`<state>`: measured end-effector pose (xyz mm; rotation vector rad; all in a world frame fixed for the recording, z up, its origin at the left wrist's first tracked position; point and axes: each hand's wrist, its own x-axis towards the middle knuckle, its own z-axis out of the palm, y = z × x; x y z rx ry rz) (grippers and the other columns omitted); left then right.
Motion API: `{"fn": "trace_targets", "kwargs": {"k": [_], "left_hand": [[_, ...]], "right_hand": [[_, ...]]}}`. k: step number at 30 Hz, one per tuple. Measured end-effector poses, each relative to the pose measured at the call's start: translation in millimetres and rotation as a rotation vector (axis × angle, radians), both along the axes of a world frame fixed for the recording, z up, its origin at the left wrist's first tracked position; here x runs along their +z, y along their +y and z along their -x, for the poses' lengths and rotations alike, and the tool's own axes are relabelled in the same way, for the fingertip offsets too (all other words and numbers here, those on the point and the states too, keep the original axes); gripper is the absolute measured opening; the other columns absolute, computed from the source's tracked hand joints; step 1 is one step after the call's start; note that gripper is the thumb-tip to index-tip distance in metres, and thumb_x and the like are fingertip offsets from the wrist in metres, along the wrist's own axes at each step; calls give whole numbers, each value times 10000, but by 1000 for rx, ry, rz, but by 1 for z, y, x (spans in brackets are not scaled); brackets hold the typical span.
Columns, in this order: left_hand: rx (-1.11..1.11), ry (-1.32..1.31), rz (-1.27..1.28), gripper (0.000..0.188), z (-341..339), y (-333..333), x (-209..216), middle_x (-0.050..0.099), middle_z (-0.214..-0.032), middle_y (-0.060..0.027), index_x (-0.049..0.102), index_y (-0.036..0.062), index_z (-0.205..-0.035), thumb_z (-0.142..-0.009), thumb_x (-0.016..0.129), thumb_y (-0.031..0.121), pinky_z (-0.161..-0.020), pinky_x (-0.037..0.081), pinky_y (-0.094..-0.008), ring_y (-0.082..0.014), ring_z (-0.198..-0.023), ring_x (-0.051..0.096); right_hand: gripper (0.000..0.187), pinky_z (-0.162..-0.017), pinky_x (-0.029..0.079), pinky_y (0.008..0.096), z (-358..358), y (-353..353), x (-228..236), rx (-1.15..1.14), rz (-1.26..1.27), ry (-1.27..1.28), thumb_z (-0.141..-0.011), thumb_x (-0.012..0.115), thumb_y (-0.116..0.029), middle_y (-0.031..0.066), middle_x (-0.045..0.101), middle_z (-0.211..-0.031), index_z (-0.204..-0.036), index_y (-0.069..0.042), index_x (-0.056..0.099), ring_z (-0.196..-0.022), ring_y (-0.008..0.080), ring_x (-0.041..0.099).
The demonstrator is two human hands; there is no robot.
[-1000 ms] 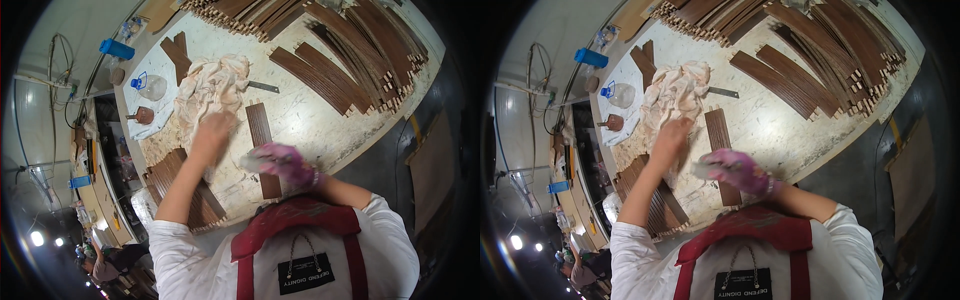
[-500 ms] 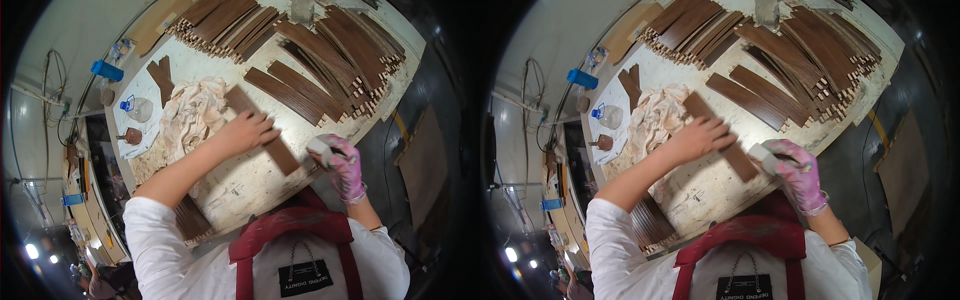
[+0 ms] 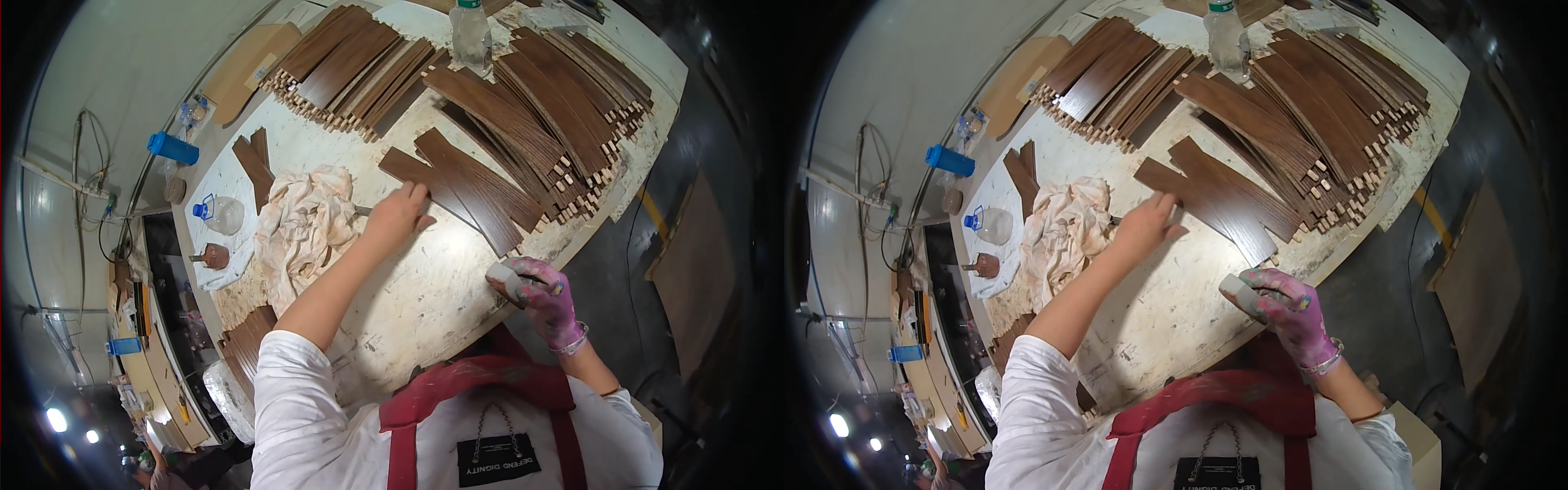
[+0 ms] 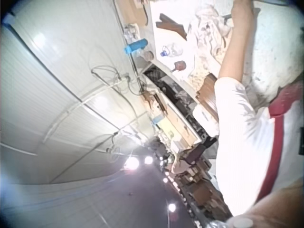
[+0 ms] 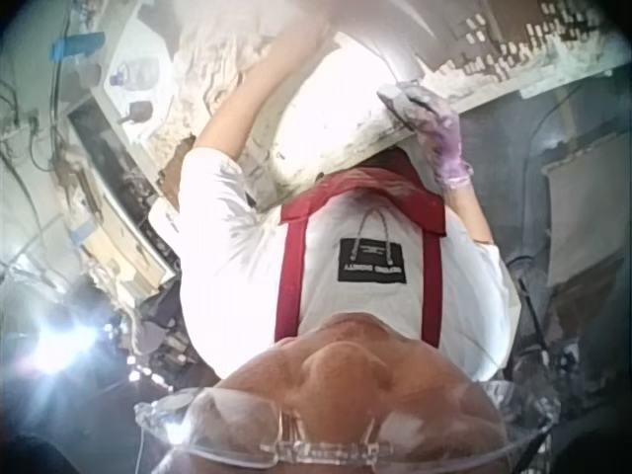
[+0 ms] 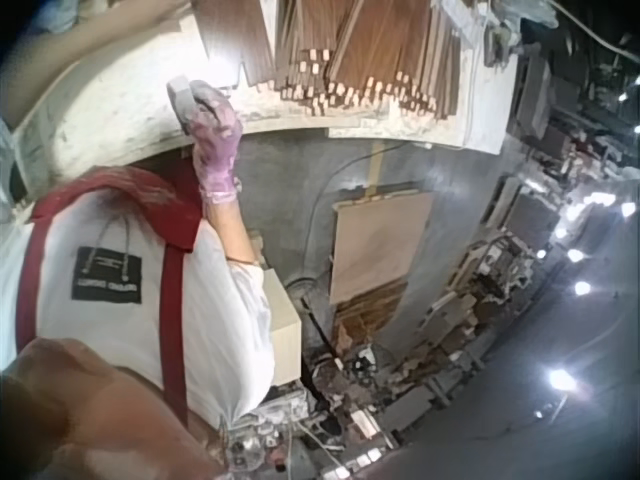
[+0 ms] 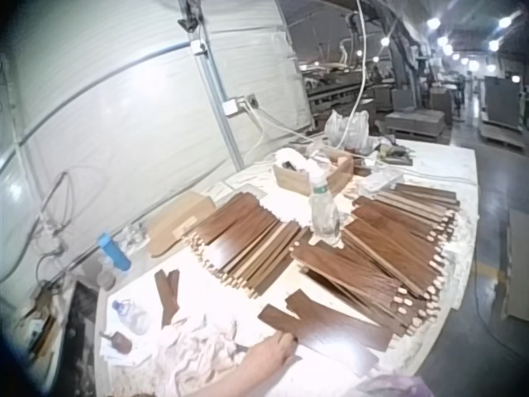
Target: The person applies a liquid substance to wooden pieces using a small brush, wipes the pieces with a cloth, and uses a scraper to clean the ends of the wooden components.
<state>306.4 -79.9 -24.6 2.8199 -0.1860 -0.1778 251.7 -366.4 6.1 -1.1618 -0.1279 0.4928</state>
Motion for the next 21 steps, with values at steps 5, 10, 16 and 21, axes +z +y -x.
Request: {"fn": "trace_targets", "kwargs": {"k": [5, 10, 16, 21], "left_hand": [[-76, -209, 17, 342, -23, -16, -20, 529, -915, -122, 503, 59, -936, -771, 690, 293, -710, 489, -391, -303, -865, 568], [-49, -143, -2, 308, -32, -13, -1, 524, -877, -120, 501, 53, -901, -775, 689, 263, -720, 483, -401, -299, -871, 562], [392, -279, -182, 632, 78, 72, 38, 432, -1315, -214, 497, 70, -1261, -729, 745, 305, -966, 391, -445, -392, -1189, 442], [568, -162, -246, 605, 173, 133, -17, 465, -1271, -231, 507, 56, -1242, -749, 717, 337, -912, 397, -495, -391, -1120, 487]], "right_hand": [[323, -890, 433, 289, -12, 10, 8, 80, 44, -136, -762, 628, -52, 138, 620, -1099, -1071, 43, 624, -1028, 197, 570], [317, -883, 446, 299, -14, 19, 11, 161, 112, -144, -774, 631, -73, 134, 616, -1106, -1070, 43, 624, -1026, 193, 572], [265, -895, 450, 293, -8, 21, -5, 200, 165, -228, -817, 617, -21, 126, 613, -1103, -1076, 34, 615, -1024, 186, 577], [261, -889, 460, 286, 1, 42, 3, 350, 149, -212, -840, 595, 16, 114, 603, -1122, -1100, 20, 611, -1031, 174, 573]]}}
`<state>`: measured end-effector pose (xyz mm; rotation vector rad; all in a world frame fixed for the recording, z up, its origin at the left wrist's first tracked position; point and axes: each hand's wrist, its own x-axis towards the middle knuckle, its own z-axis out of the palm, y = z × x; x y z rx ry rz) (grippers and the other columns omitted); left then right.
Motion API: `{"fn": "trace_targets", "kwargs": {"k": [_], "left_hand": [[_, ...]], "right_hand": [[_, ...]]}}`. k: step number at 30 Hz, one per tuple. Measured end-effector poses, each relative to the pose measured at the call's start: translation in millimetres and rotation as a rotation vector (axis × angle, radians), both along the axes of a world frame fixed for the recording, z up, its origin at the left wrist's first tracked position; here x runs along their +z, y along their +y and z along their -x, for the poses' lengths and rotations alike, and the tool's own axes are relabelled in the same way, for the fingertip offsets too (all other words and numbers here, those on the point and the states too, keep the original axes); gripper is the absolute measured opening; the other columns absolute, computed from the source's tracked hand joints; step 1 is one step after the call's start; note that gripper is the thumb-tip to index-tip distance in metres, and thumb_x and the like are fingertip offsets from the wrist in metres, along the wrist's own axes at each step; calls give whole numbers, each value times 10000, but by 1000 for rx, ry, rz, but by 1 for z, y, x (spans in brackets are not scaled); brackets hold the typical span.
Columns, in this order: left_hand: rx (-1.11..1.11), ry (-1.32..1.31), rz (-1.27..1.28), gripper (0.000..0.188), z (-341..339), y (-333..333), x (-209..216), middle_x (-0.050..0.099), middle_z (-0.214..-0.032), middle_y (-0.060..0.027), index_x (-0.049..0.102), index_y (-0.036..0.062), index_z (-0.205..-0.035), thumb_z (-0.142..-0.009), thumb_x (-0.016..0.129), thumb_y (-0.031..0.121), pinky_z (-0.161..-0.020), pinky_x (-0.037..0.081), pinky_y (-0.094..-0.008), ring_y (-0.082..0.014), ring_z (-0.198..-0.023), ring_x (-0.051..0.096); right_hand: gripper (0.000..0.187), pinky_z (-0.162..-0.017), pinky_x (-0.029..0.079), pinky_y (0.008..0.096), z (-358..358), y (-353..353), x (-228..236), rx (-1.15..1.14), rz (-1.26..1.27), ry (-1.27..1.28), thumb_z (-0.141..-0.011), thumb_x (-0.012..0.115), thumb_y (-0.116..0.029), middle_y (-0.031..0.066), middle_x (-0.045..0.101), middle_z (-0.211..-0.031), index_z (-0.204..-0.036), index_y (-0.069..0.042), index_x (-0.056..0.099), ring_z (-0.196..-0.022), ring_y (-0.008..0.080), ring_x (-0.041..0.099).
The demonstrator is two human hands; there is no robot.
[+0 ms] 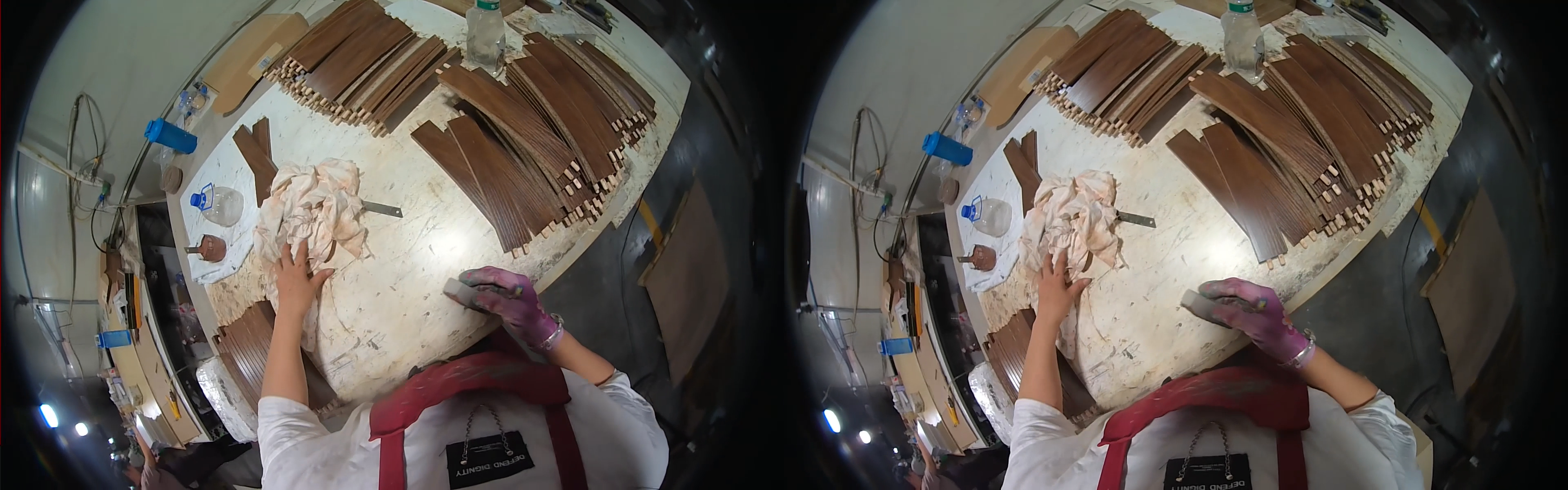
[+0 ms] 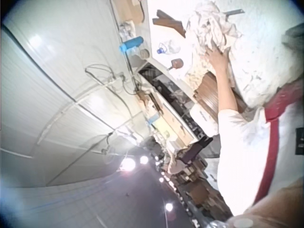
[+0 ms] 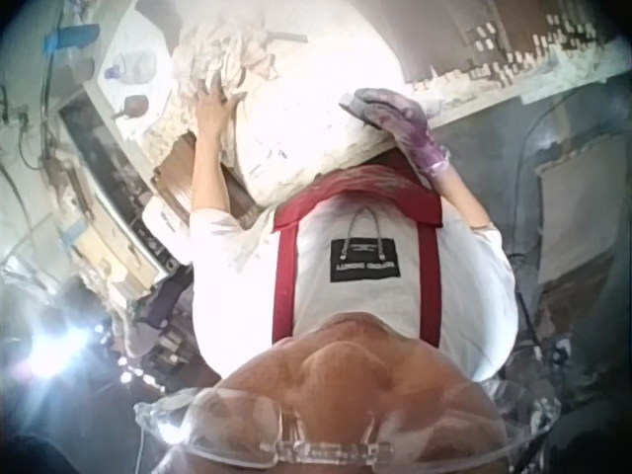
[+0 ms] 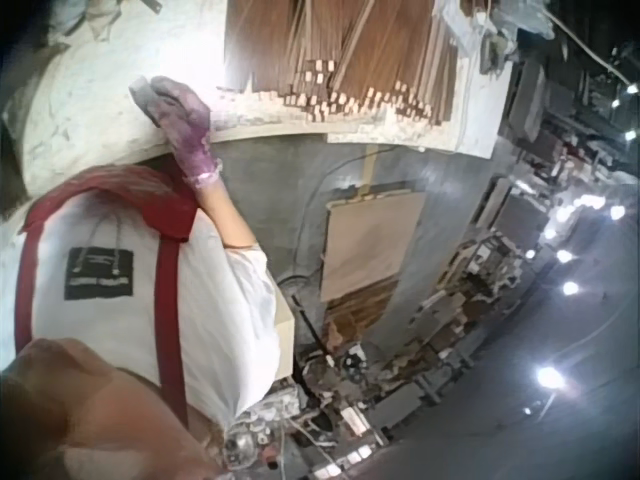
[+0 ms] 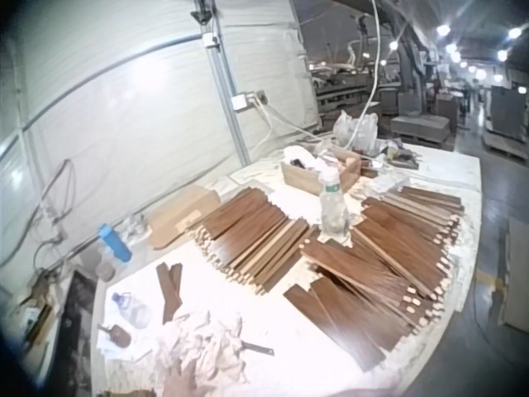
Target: The person applies a liquid substance to wooden pieces using a small brush, wipes the pieces with a cloth, and uses a scraper to clean the ends of the wooden components.
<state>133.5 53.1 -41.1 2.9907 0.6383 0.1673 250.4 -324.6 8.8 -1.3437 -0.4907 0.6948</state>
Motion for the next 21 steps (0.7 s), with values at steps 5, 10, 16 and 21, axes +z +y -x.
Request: {"fn": "trace_targets", "kwargs": {"k": [5, 10, 16, 21], "left_hand": [[89, -316, 330, 250, -47, 41, 5, 593, -912, -219, 611, -10, -971, -786, 632, 156, -722, 469, -404, -301, -782, 601], [171, -541, 627, 775, -123, 23, 63, 419, -1364, -201, 306, 22, -1398, -779, 679, 299, -1002, 390, -402, -326, -1223, 444], [90, -451, 262, 733, 15, -2, 70, 412, -1354, -242, 376, -5, -1342, -783, 682, 358, -1062, 304, -409, -373, -1270, 384], [510, -8, 98, 811, 136, -10, 42, 308, -1431, -198, 300, 32, -1401, -770, 681, 371, -1041, 280, -516, -385, -1306, 298]], "right_hand": [[298, -889, 462, 286, 12, 29, 9, 109, -30, 73, -832, 628, -38, 102, 610, -1106, -1125, 10, 608, -1009, 164, 576], [395, -884, 455, 298, 31, 37, 13, 54, 77, 60, -804, 681, -273, 105, 623, -1090, -1074, 12, 635, -996, 179, 575], [400, -939, 434, 310, 27, 43, -19, -44, -95, 300, -875, 598, -175, 147, 599, -1130, -1191, 59, 523, -1042, 210, 579], [391, -877, 465, 288, 27, 81, -18, 42, -96, 409, -885, 599, -189, 125, 619, -1085, -1183, 52, 525, -986, 198, 602]]}}
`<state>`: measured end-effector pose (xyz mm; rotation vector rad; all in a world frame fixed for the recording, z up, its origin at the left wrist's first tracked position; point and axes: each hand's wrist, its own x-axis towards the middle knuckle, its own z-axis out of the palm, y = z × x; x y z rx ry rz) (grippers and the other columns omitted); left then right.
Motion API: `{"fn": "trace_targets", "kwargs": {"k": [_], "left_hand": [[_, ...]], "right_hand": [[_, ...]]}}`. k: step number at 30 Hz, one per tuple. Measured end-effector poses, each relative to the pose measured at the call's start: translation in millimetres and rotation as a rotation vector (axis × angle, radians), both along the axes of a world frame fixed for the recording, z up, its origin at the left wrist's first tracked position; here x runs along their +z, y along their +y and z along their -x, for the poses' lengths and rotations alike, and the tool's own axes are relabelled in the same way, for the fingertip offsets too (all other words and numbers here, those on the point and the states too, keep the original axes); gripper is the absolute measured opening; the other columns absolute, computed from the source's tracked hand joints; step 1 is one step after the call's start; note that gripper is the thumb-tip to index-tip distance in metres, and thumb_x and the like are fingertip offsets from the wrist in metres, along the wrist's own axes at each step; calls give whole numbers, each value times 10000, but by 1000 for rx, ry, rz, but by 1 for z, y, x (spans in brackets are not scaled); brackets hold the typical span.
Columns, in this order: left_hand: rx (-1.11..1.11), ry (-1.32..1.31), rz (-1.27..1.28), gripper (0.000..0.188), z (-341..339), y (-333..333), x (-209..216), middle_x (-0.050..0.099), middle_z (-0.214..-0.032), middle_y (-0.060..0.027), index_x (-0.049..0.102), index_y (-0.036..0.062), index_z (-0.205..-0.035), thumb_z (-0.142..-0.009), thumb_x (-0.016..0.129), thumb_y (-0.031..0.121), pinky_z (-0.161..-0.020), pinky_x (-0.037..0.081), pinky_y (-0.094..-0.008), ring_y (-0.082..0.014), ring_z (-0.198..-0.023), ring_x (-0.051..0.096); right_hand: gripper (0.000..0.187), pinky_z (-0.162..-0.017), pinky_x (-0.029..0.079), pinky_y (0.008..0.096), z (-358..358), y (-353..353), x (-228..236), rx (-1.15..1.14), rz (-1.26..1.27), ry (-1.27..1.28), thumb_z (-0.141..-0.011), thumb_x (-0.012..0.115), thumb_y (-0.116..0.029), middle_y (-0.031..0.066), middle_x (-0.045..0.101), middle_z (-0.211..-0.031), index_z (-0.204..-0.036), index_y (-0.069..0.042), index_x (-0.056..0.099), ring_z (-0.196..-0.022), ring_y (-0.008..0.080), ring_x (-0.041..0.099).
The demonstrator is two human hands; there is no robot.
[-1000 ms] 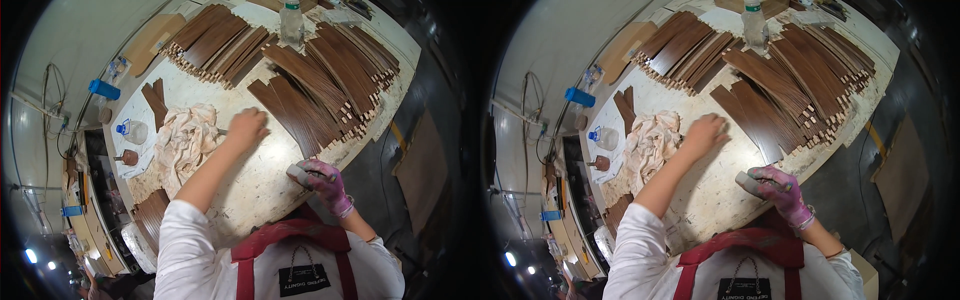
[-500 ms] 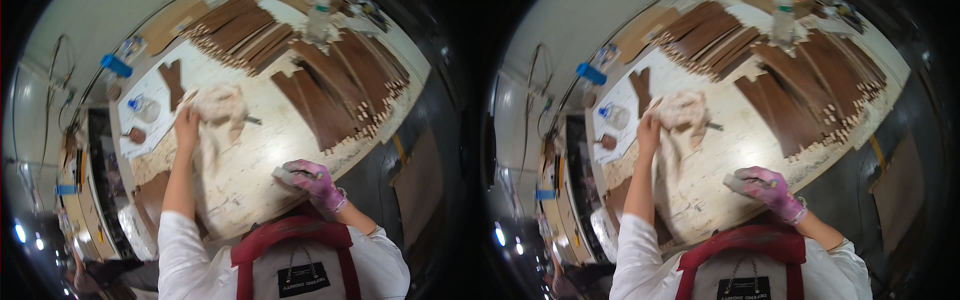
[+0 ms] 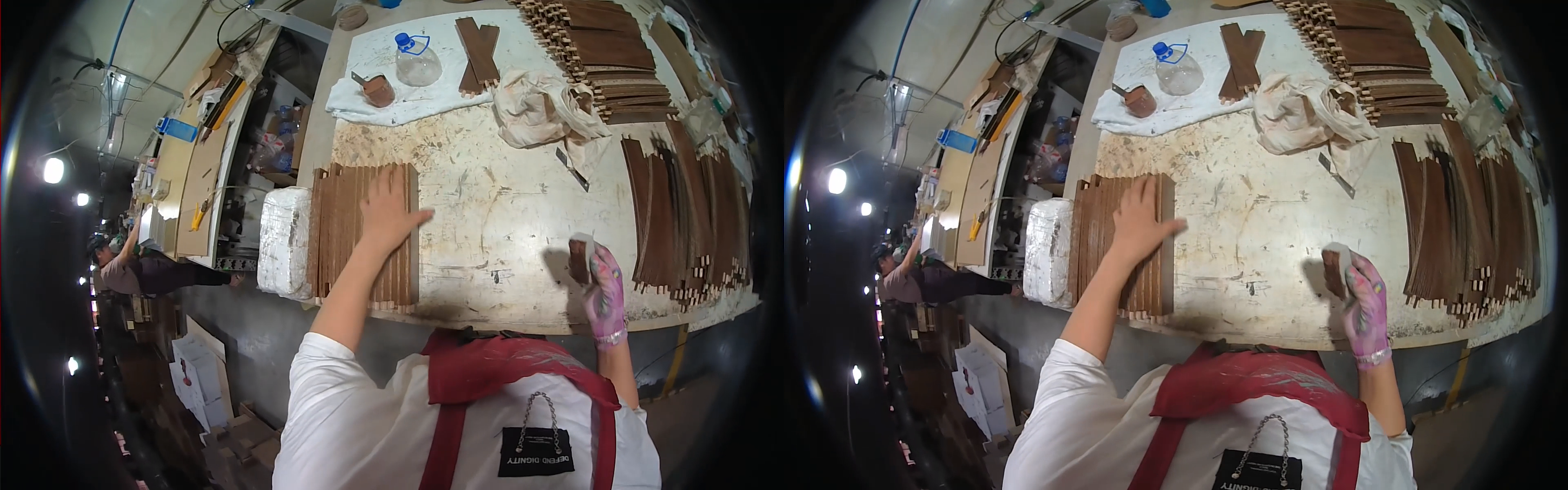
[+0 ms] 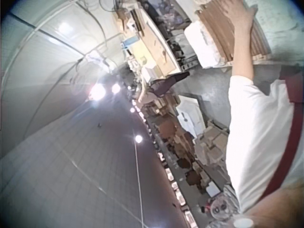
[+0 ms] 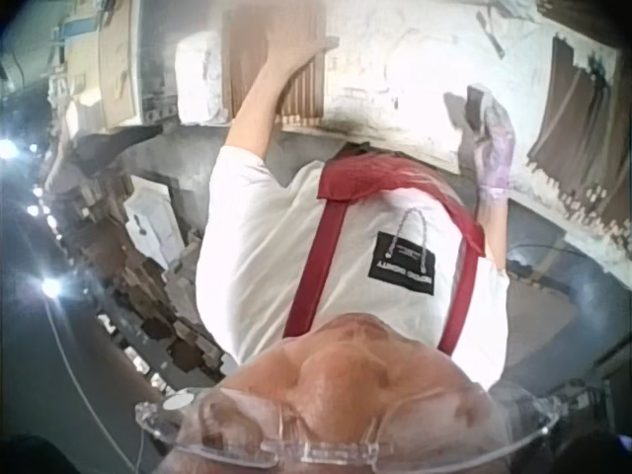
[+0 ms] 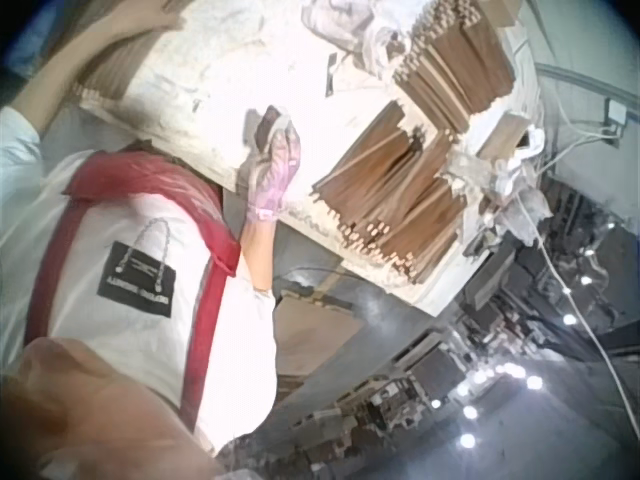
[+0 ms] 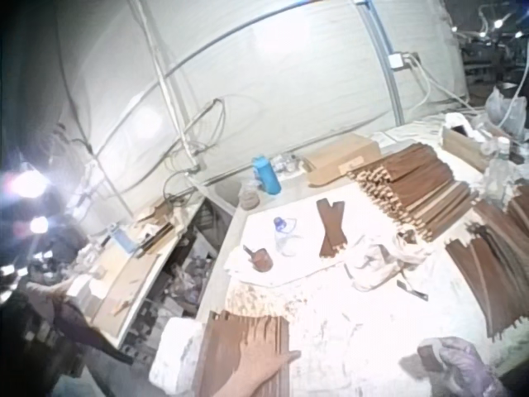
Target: The person applies a liquid substance to wooden pieces using a small brush, wipes the pieces with a cloth, and uses a scraper to clean the ends of the wooden components.
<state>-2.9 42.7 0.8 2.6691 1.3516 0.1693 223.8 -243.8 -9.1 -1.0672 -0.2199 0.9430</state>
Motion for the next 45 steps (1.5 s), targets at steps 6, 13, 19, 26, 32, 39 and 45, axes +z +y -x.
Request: {"fn": "trace_targets", "kwargs": {"k": [6, 13, 19, 26, 32, 39, 45], "left_hand": [[-65, 195, -182, 700, -11, -17, -22, 209, -1495, -160, 298, 69, -1414, -828, 600, 305, -1044, 215, -570, -331, -1384, 189], [-141, -288, 238, 619, -25, -21, -30, 524, -1247, -201, 293, 44, -1410, -850, 555, 71, -848, 451, -337, -288, -1036, 533], [231, -1101, 1332, 510, -42, -70, -46, 627, -986, -120, 398, 22, -1355, -882, 570, 110, -794, 458, -251, -146, -879, 577], [142, -818, 1750, 579, 3, -113, -30, 571, -1157, -160, 329, 37, -1387, -883, 540, 229, -829, 483, -298, -205, -1004, 583], [115, -929, 1918, 590, -14, -90, -13, 513, -1229, -180, 189, 60, -1452, -945, 419, 256, -820, 499, -302, -223, -1046, 579], [249, -1139, 2115, 439, -34, -71, -46, 548, -1229, -146, 352, 2, -1364, -1012, 304, 260, -897, 482, -310, -218, -1081, 565], [152, -1212, 2301, 501, -47, -71, -61, 589, -1166, -149, 449, 13, -1278, -1008, 277, 398, -827, 507, -366, -219, -988, 601]], "right_hand": [[376, -789, 482, 253, 19, 33, -3, 96, -20, 60, -884, 604, -213, 96, 638, -1014, -1167, 28, 546, -873, 162, 622], [381, -825, 485, 297, 18, 27, -2, 94, 11, -80, -882, 600, -246, 93, 624, -1065, -1172, -7, 537, -946, 181, 608], [380, -908, 425, 278, -3, 26, 2, -18, 30, -157, -885, 576, -199, 98, 618, -1101, -1187, 28, 538, -1016, 166, 576], [328, -849, 452, 248, -11, 28, -12, -11, 148, -228, -863, 622, -141, 80, 634, -1039, -1131, 43, 585, -933, 139, 588], [398, -822, 464, 250, -26, 49, -21, -8, 187, -176, -824, 694, -198, 93, 642, -1022, -1132, 32, 593, -914, 146, 597], [416, -833, 470, 255, -11, 62, 0, 73, 216, -262, -856, 662, -238, 90, 634, -1062, -1157, 35, 573, -916, 147, 603], [393, -824, 485, 372, 32, 53, 47, 352, 91, -1352, -845, 637, -298, 162, 615, -1016, -1115, -13, 604, -949, 289, 601]]}}
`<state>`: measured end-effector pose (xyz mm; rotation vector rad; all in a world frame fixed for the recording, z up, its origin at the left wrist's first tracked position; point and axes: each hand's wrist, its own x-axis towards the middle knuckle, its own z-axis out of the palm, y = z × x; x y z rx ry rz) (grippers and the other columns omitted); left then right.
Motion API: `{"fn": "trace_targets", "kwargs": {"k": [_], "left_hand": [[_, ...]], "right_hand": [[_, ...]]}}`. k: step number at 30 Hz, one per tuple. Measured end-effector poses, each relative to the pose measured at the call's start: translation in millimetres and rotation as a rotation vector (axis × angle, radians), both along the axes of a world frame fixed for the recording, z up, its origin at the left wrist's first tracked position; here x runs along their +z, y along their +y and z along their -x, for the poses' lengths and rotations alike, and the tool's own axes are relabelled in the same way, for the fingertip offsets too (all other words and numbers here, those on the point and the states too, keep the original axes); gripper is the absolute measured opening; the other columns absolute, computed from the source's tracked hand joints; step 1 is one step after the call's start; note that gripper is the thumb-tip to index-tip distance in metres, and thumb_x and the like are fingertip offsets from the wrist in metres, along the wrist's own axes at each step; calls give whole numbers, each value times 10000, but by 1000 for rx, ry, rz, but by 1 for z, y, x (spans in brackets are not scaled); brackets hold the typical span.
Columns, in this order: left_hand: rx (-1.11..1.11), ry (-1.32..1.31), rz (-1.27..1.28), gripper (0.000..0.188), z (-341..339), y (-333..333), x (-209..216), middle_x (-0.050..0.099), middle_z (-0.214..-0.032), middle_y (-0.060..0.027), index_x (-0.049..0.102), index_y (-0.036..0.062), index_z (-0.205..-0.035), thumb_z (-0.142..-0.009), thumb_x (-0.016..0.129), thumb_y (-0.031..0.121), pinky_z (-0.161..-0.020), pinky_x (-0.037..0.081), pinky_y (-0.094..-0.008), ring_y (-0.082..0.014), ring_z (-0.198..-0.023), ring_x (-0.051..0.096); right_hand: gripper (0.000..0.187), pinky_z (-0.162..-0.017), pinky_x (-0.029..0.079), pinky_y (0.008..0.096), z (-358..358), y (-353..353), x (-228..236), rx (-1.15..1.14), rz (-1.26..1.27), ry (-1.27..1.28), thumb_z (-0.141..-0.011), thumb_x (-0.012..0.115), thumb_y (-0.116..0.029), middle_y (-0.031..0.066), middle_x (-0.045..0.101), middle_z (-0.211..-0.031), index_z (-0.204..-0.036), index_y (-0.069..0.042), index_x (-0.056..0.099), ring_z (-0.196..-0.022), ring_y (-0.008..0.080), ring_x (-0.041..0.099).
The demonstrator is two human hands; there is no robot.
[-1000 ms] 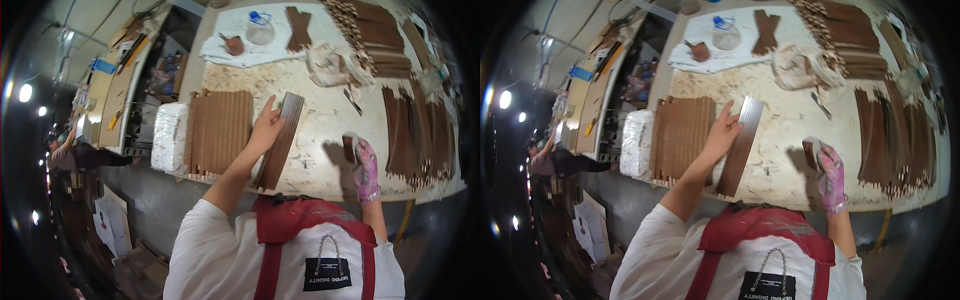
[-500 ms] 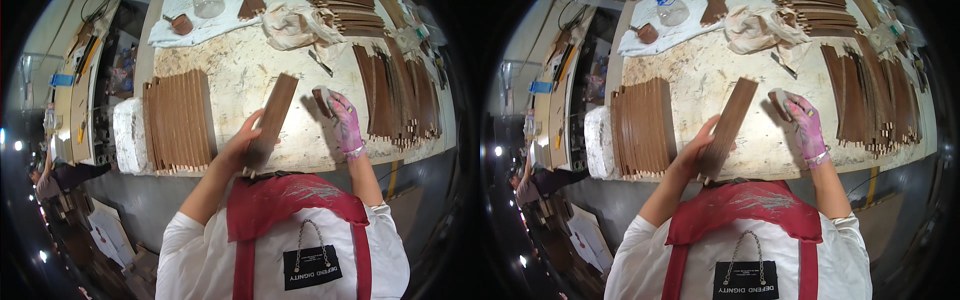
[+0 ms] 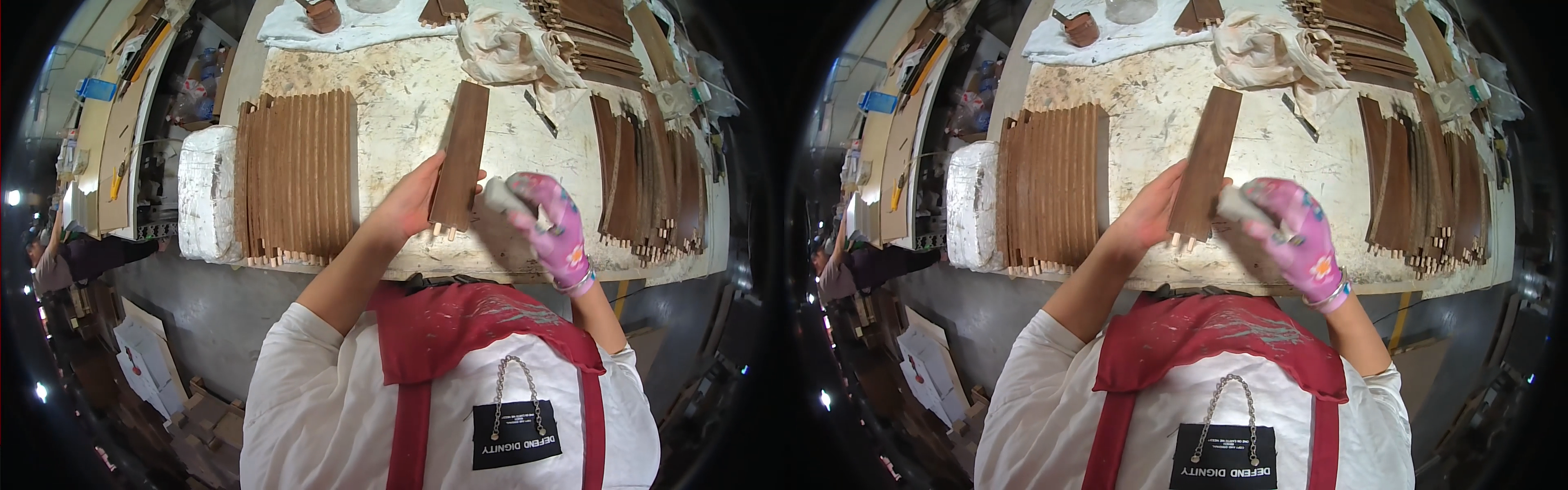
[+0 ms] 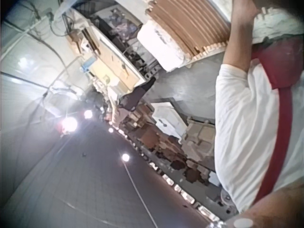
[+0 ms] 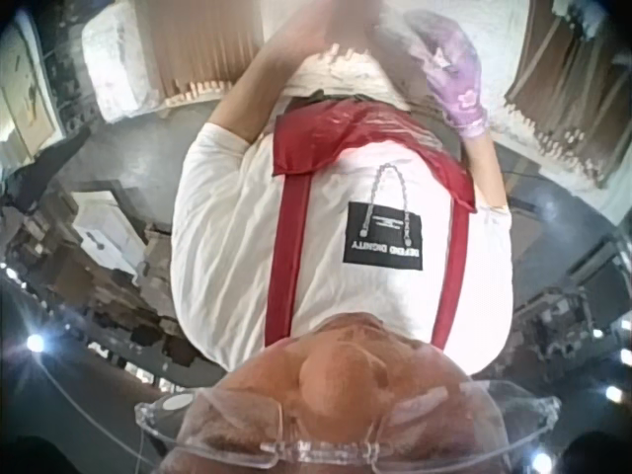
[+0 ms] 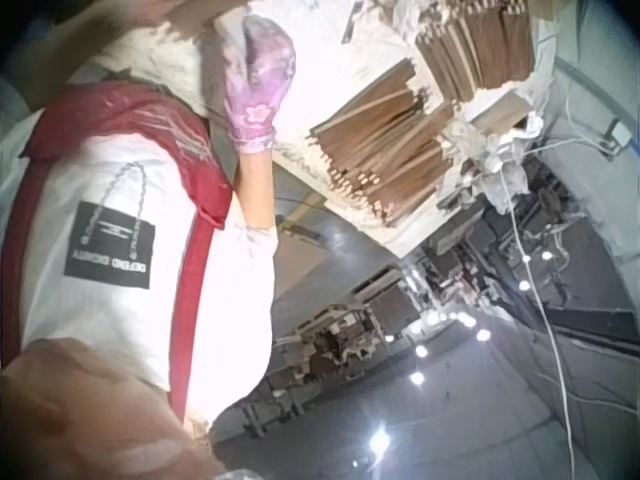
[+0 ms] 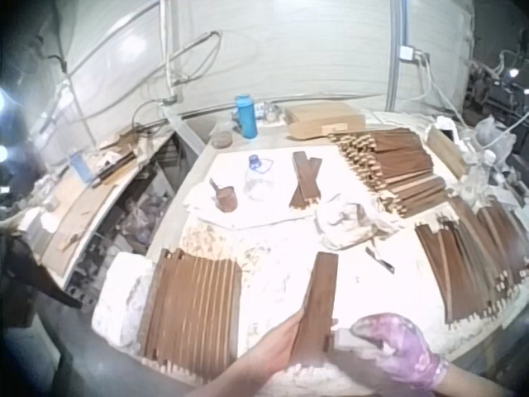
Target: The person applies a liquid substance to wooden pieces using a small brush, wipes the pieces with a cloth, and uses a scraper to clean the ends of the wooden components.
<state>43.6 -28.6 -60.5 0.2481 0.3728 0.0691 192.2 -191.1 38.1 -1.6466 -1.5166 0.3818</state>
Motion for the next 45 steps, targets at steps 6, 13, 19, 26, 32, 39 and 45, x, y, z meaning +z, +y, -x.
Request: {"fn": "trace_targets", "kwargs": {"k": [6, 13, 19, 26, 32, 39, 45], "left_hand": [[6, 60, -105, 469, -2, 1, 19, 576, -1175, -154, 420, 16, -1296, -1006, 310, 368, -831, 511, -341, -198, -999, 593], [68, 103, -270, 556, -3, -8, 44, 589, -1178, -105, 412, 48, -1327, -990, 284, 471, -761, 527, -317, -155, -923, 587], [182, 47, -402, 553, -2, -5, 58, 553, -1230, -129, 322, 91, -1384, -985, 312, 474, -798, 512, -326, -175, -984, 562], [219, -14, -481, 491, 7, 0, 52, 535, -1243, -149, 248, 139, -1432, -1006, 307, 378, -853, 484, -346, -195, -1010, 557], [158, 48, -750, 518, 23, -10, 46, 505, -1261, -188, 247, 56, -1409, -995, 307, 361, -957, 433, -386, -254, -1113, 522], [98, 108, -669, 502, 56, -22, 51, 478, -1305, -172, 211, 10, -1430, -966, 310, 173, -990, 407, -360, -242, -1164, 524], [68, 173, -670, 565, 57, -20, 33, 457, -1327, -107, 243, 1, -1437, -907, 414, 97, -1023, 333, -293, -173, -1238, 416]], "right_hand": [[356, -861, 434, 396, 9, -3, 22, 41, 120, -164, -822, 641, -286, 137, 605, -1086, -1099, -63, 629, -980, 310, 569], [348, -886, 418, 392, 9, -17, 20, -9, 96, -134, -802, 674, -241, 140, 606, -1103, -1096, -58, 631, -1000, 321, 560], [324, -833, 483, 348, 10, -23, 15, -105, 75, 106, -804, 677, -169, 133, 585, -1121, -1094, -33, 624, -1003, 269, 580], [309, -844, 480, 321, 8, -16, 13, -125, 84, 212, -798, 678, -125, 129, 578, -1115, -1080, -12, 618, -1003, 238, 581], [307, -911, 440, 295, -12, -12, -20, -181, -3, 588, -800, 647, -63, 118, 595, -1121, -1091, 22, 601, -1040, 204, 563], [263, -897, 434, 270, -36, 28, 26, -261, -131, 584, -829, 620, -45, 96, 609, -1089, -1082, 26, 602, -1000, 167, 568], [267, -852, 454, 305, -32, 68, 59, -240, -292, 143, -800, 672, -121, 132, 612, -999, -1028, 8, 619, -946, 225, 594]]}}
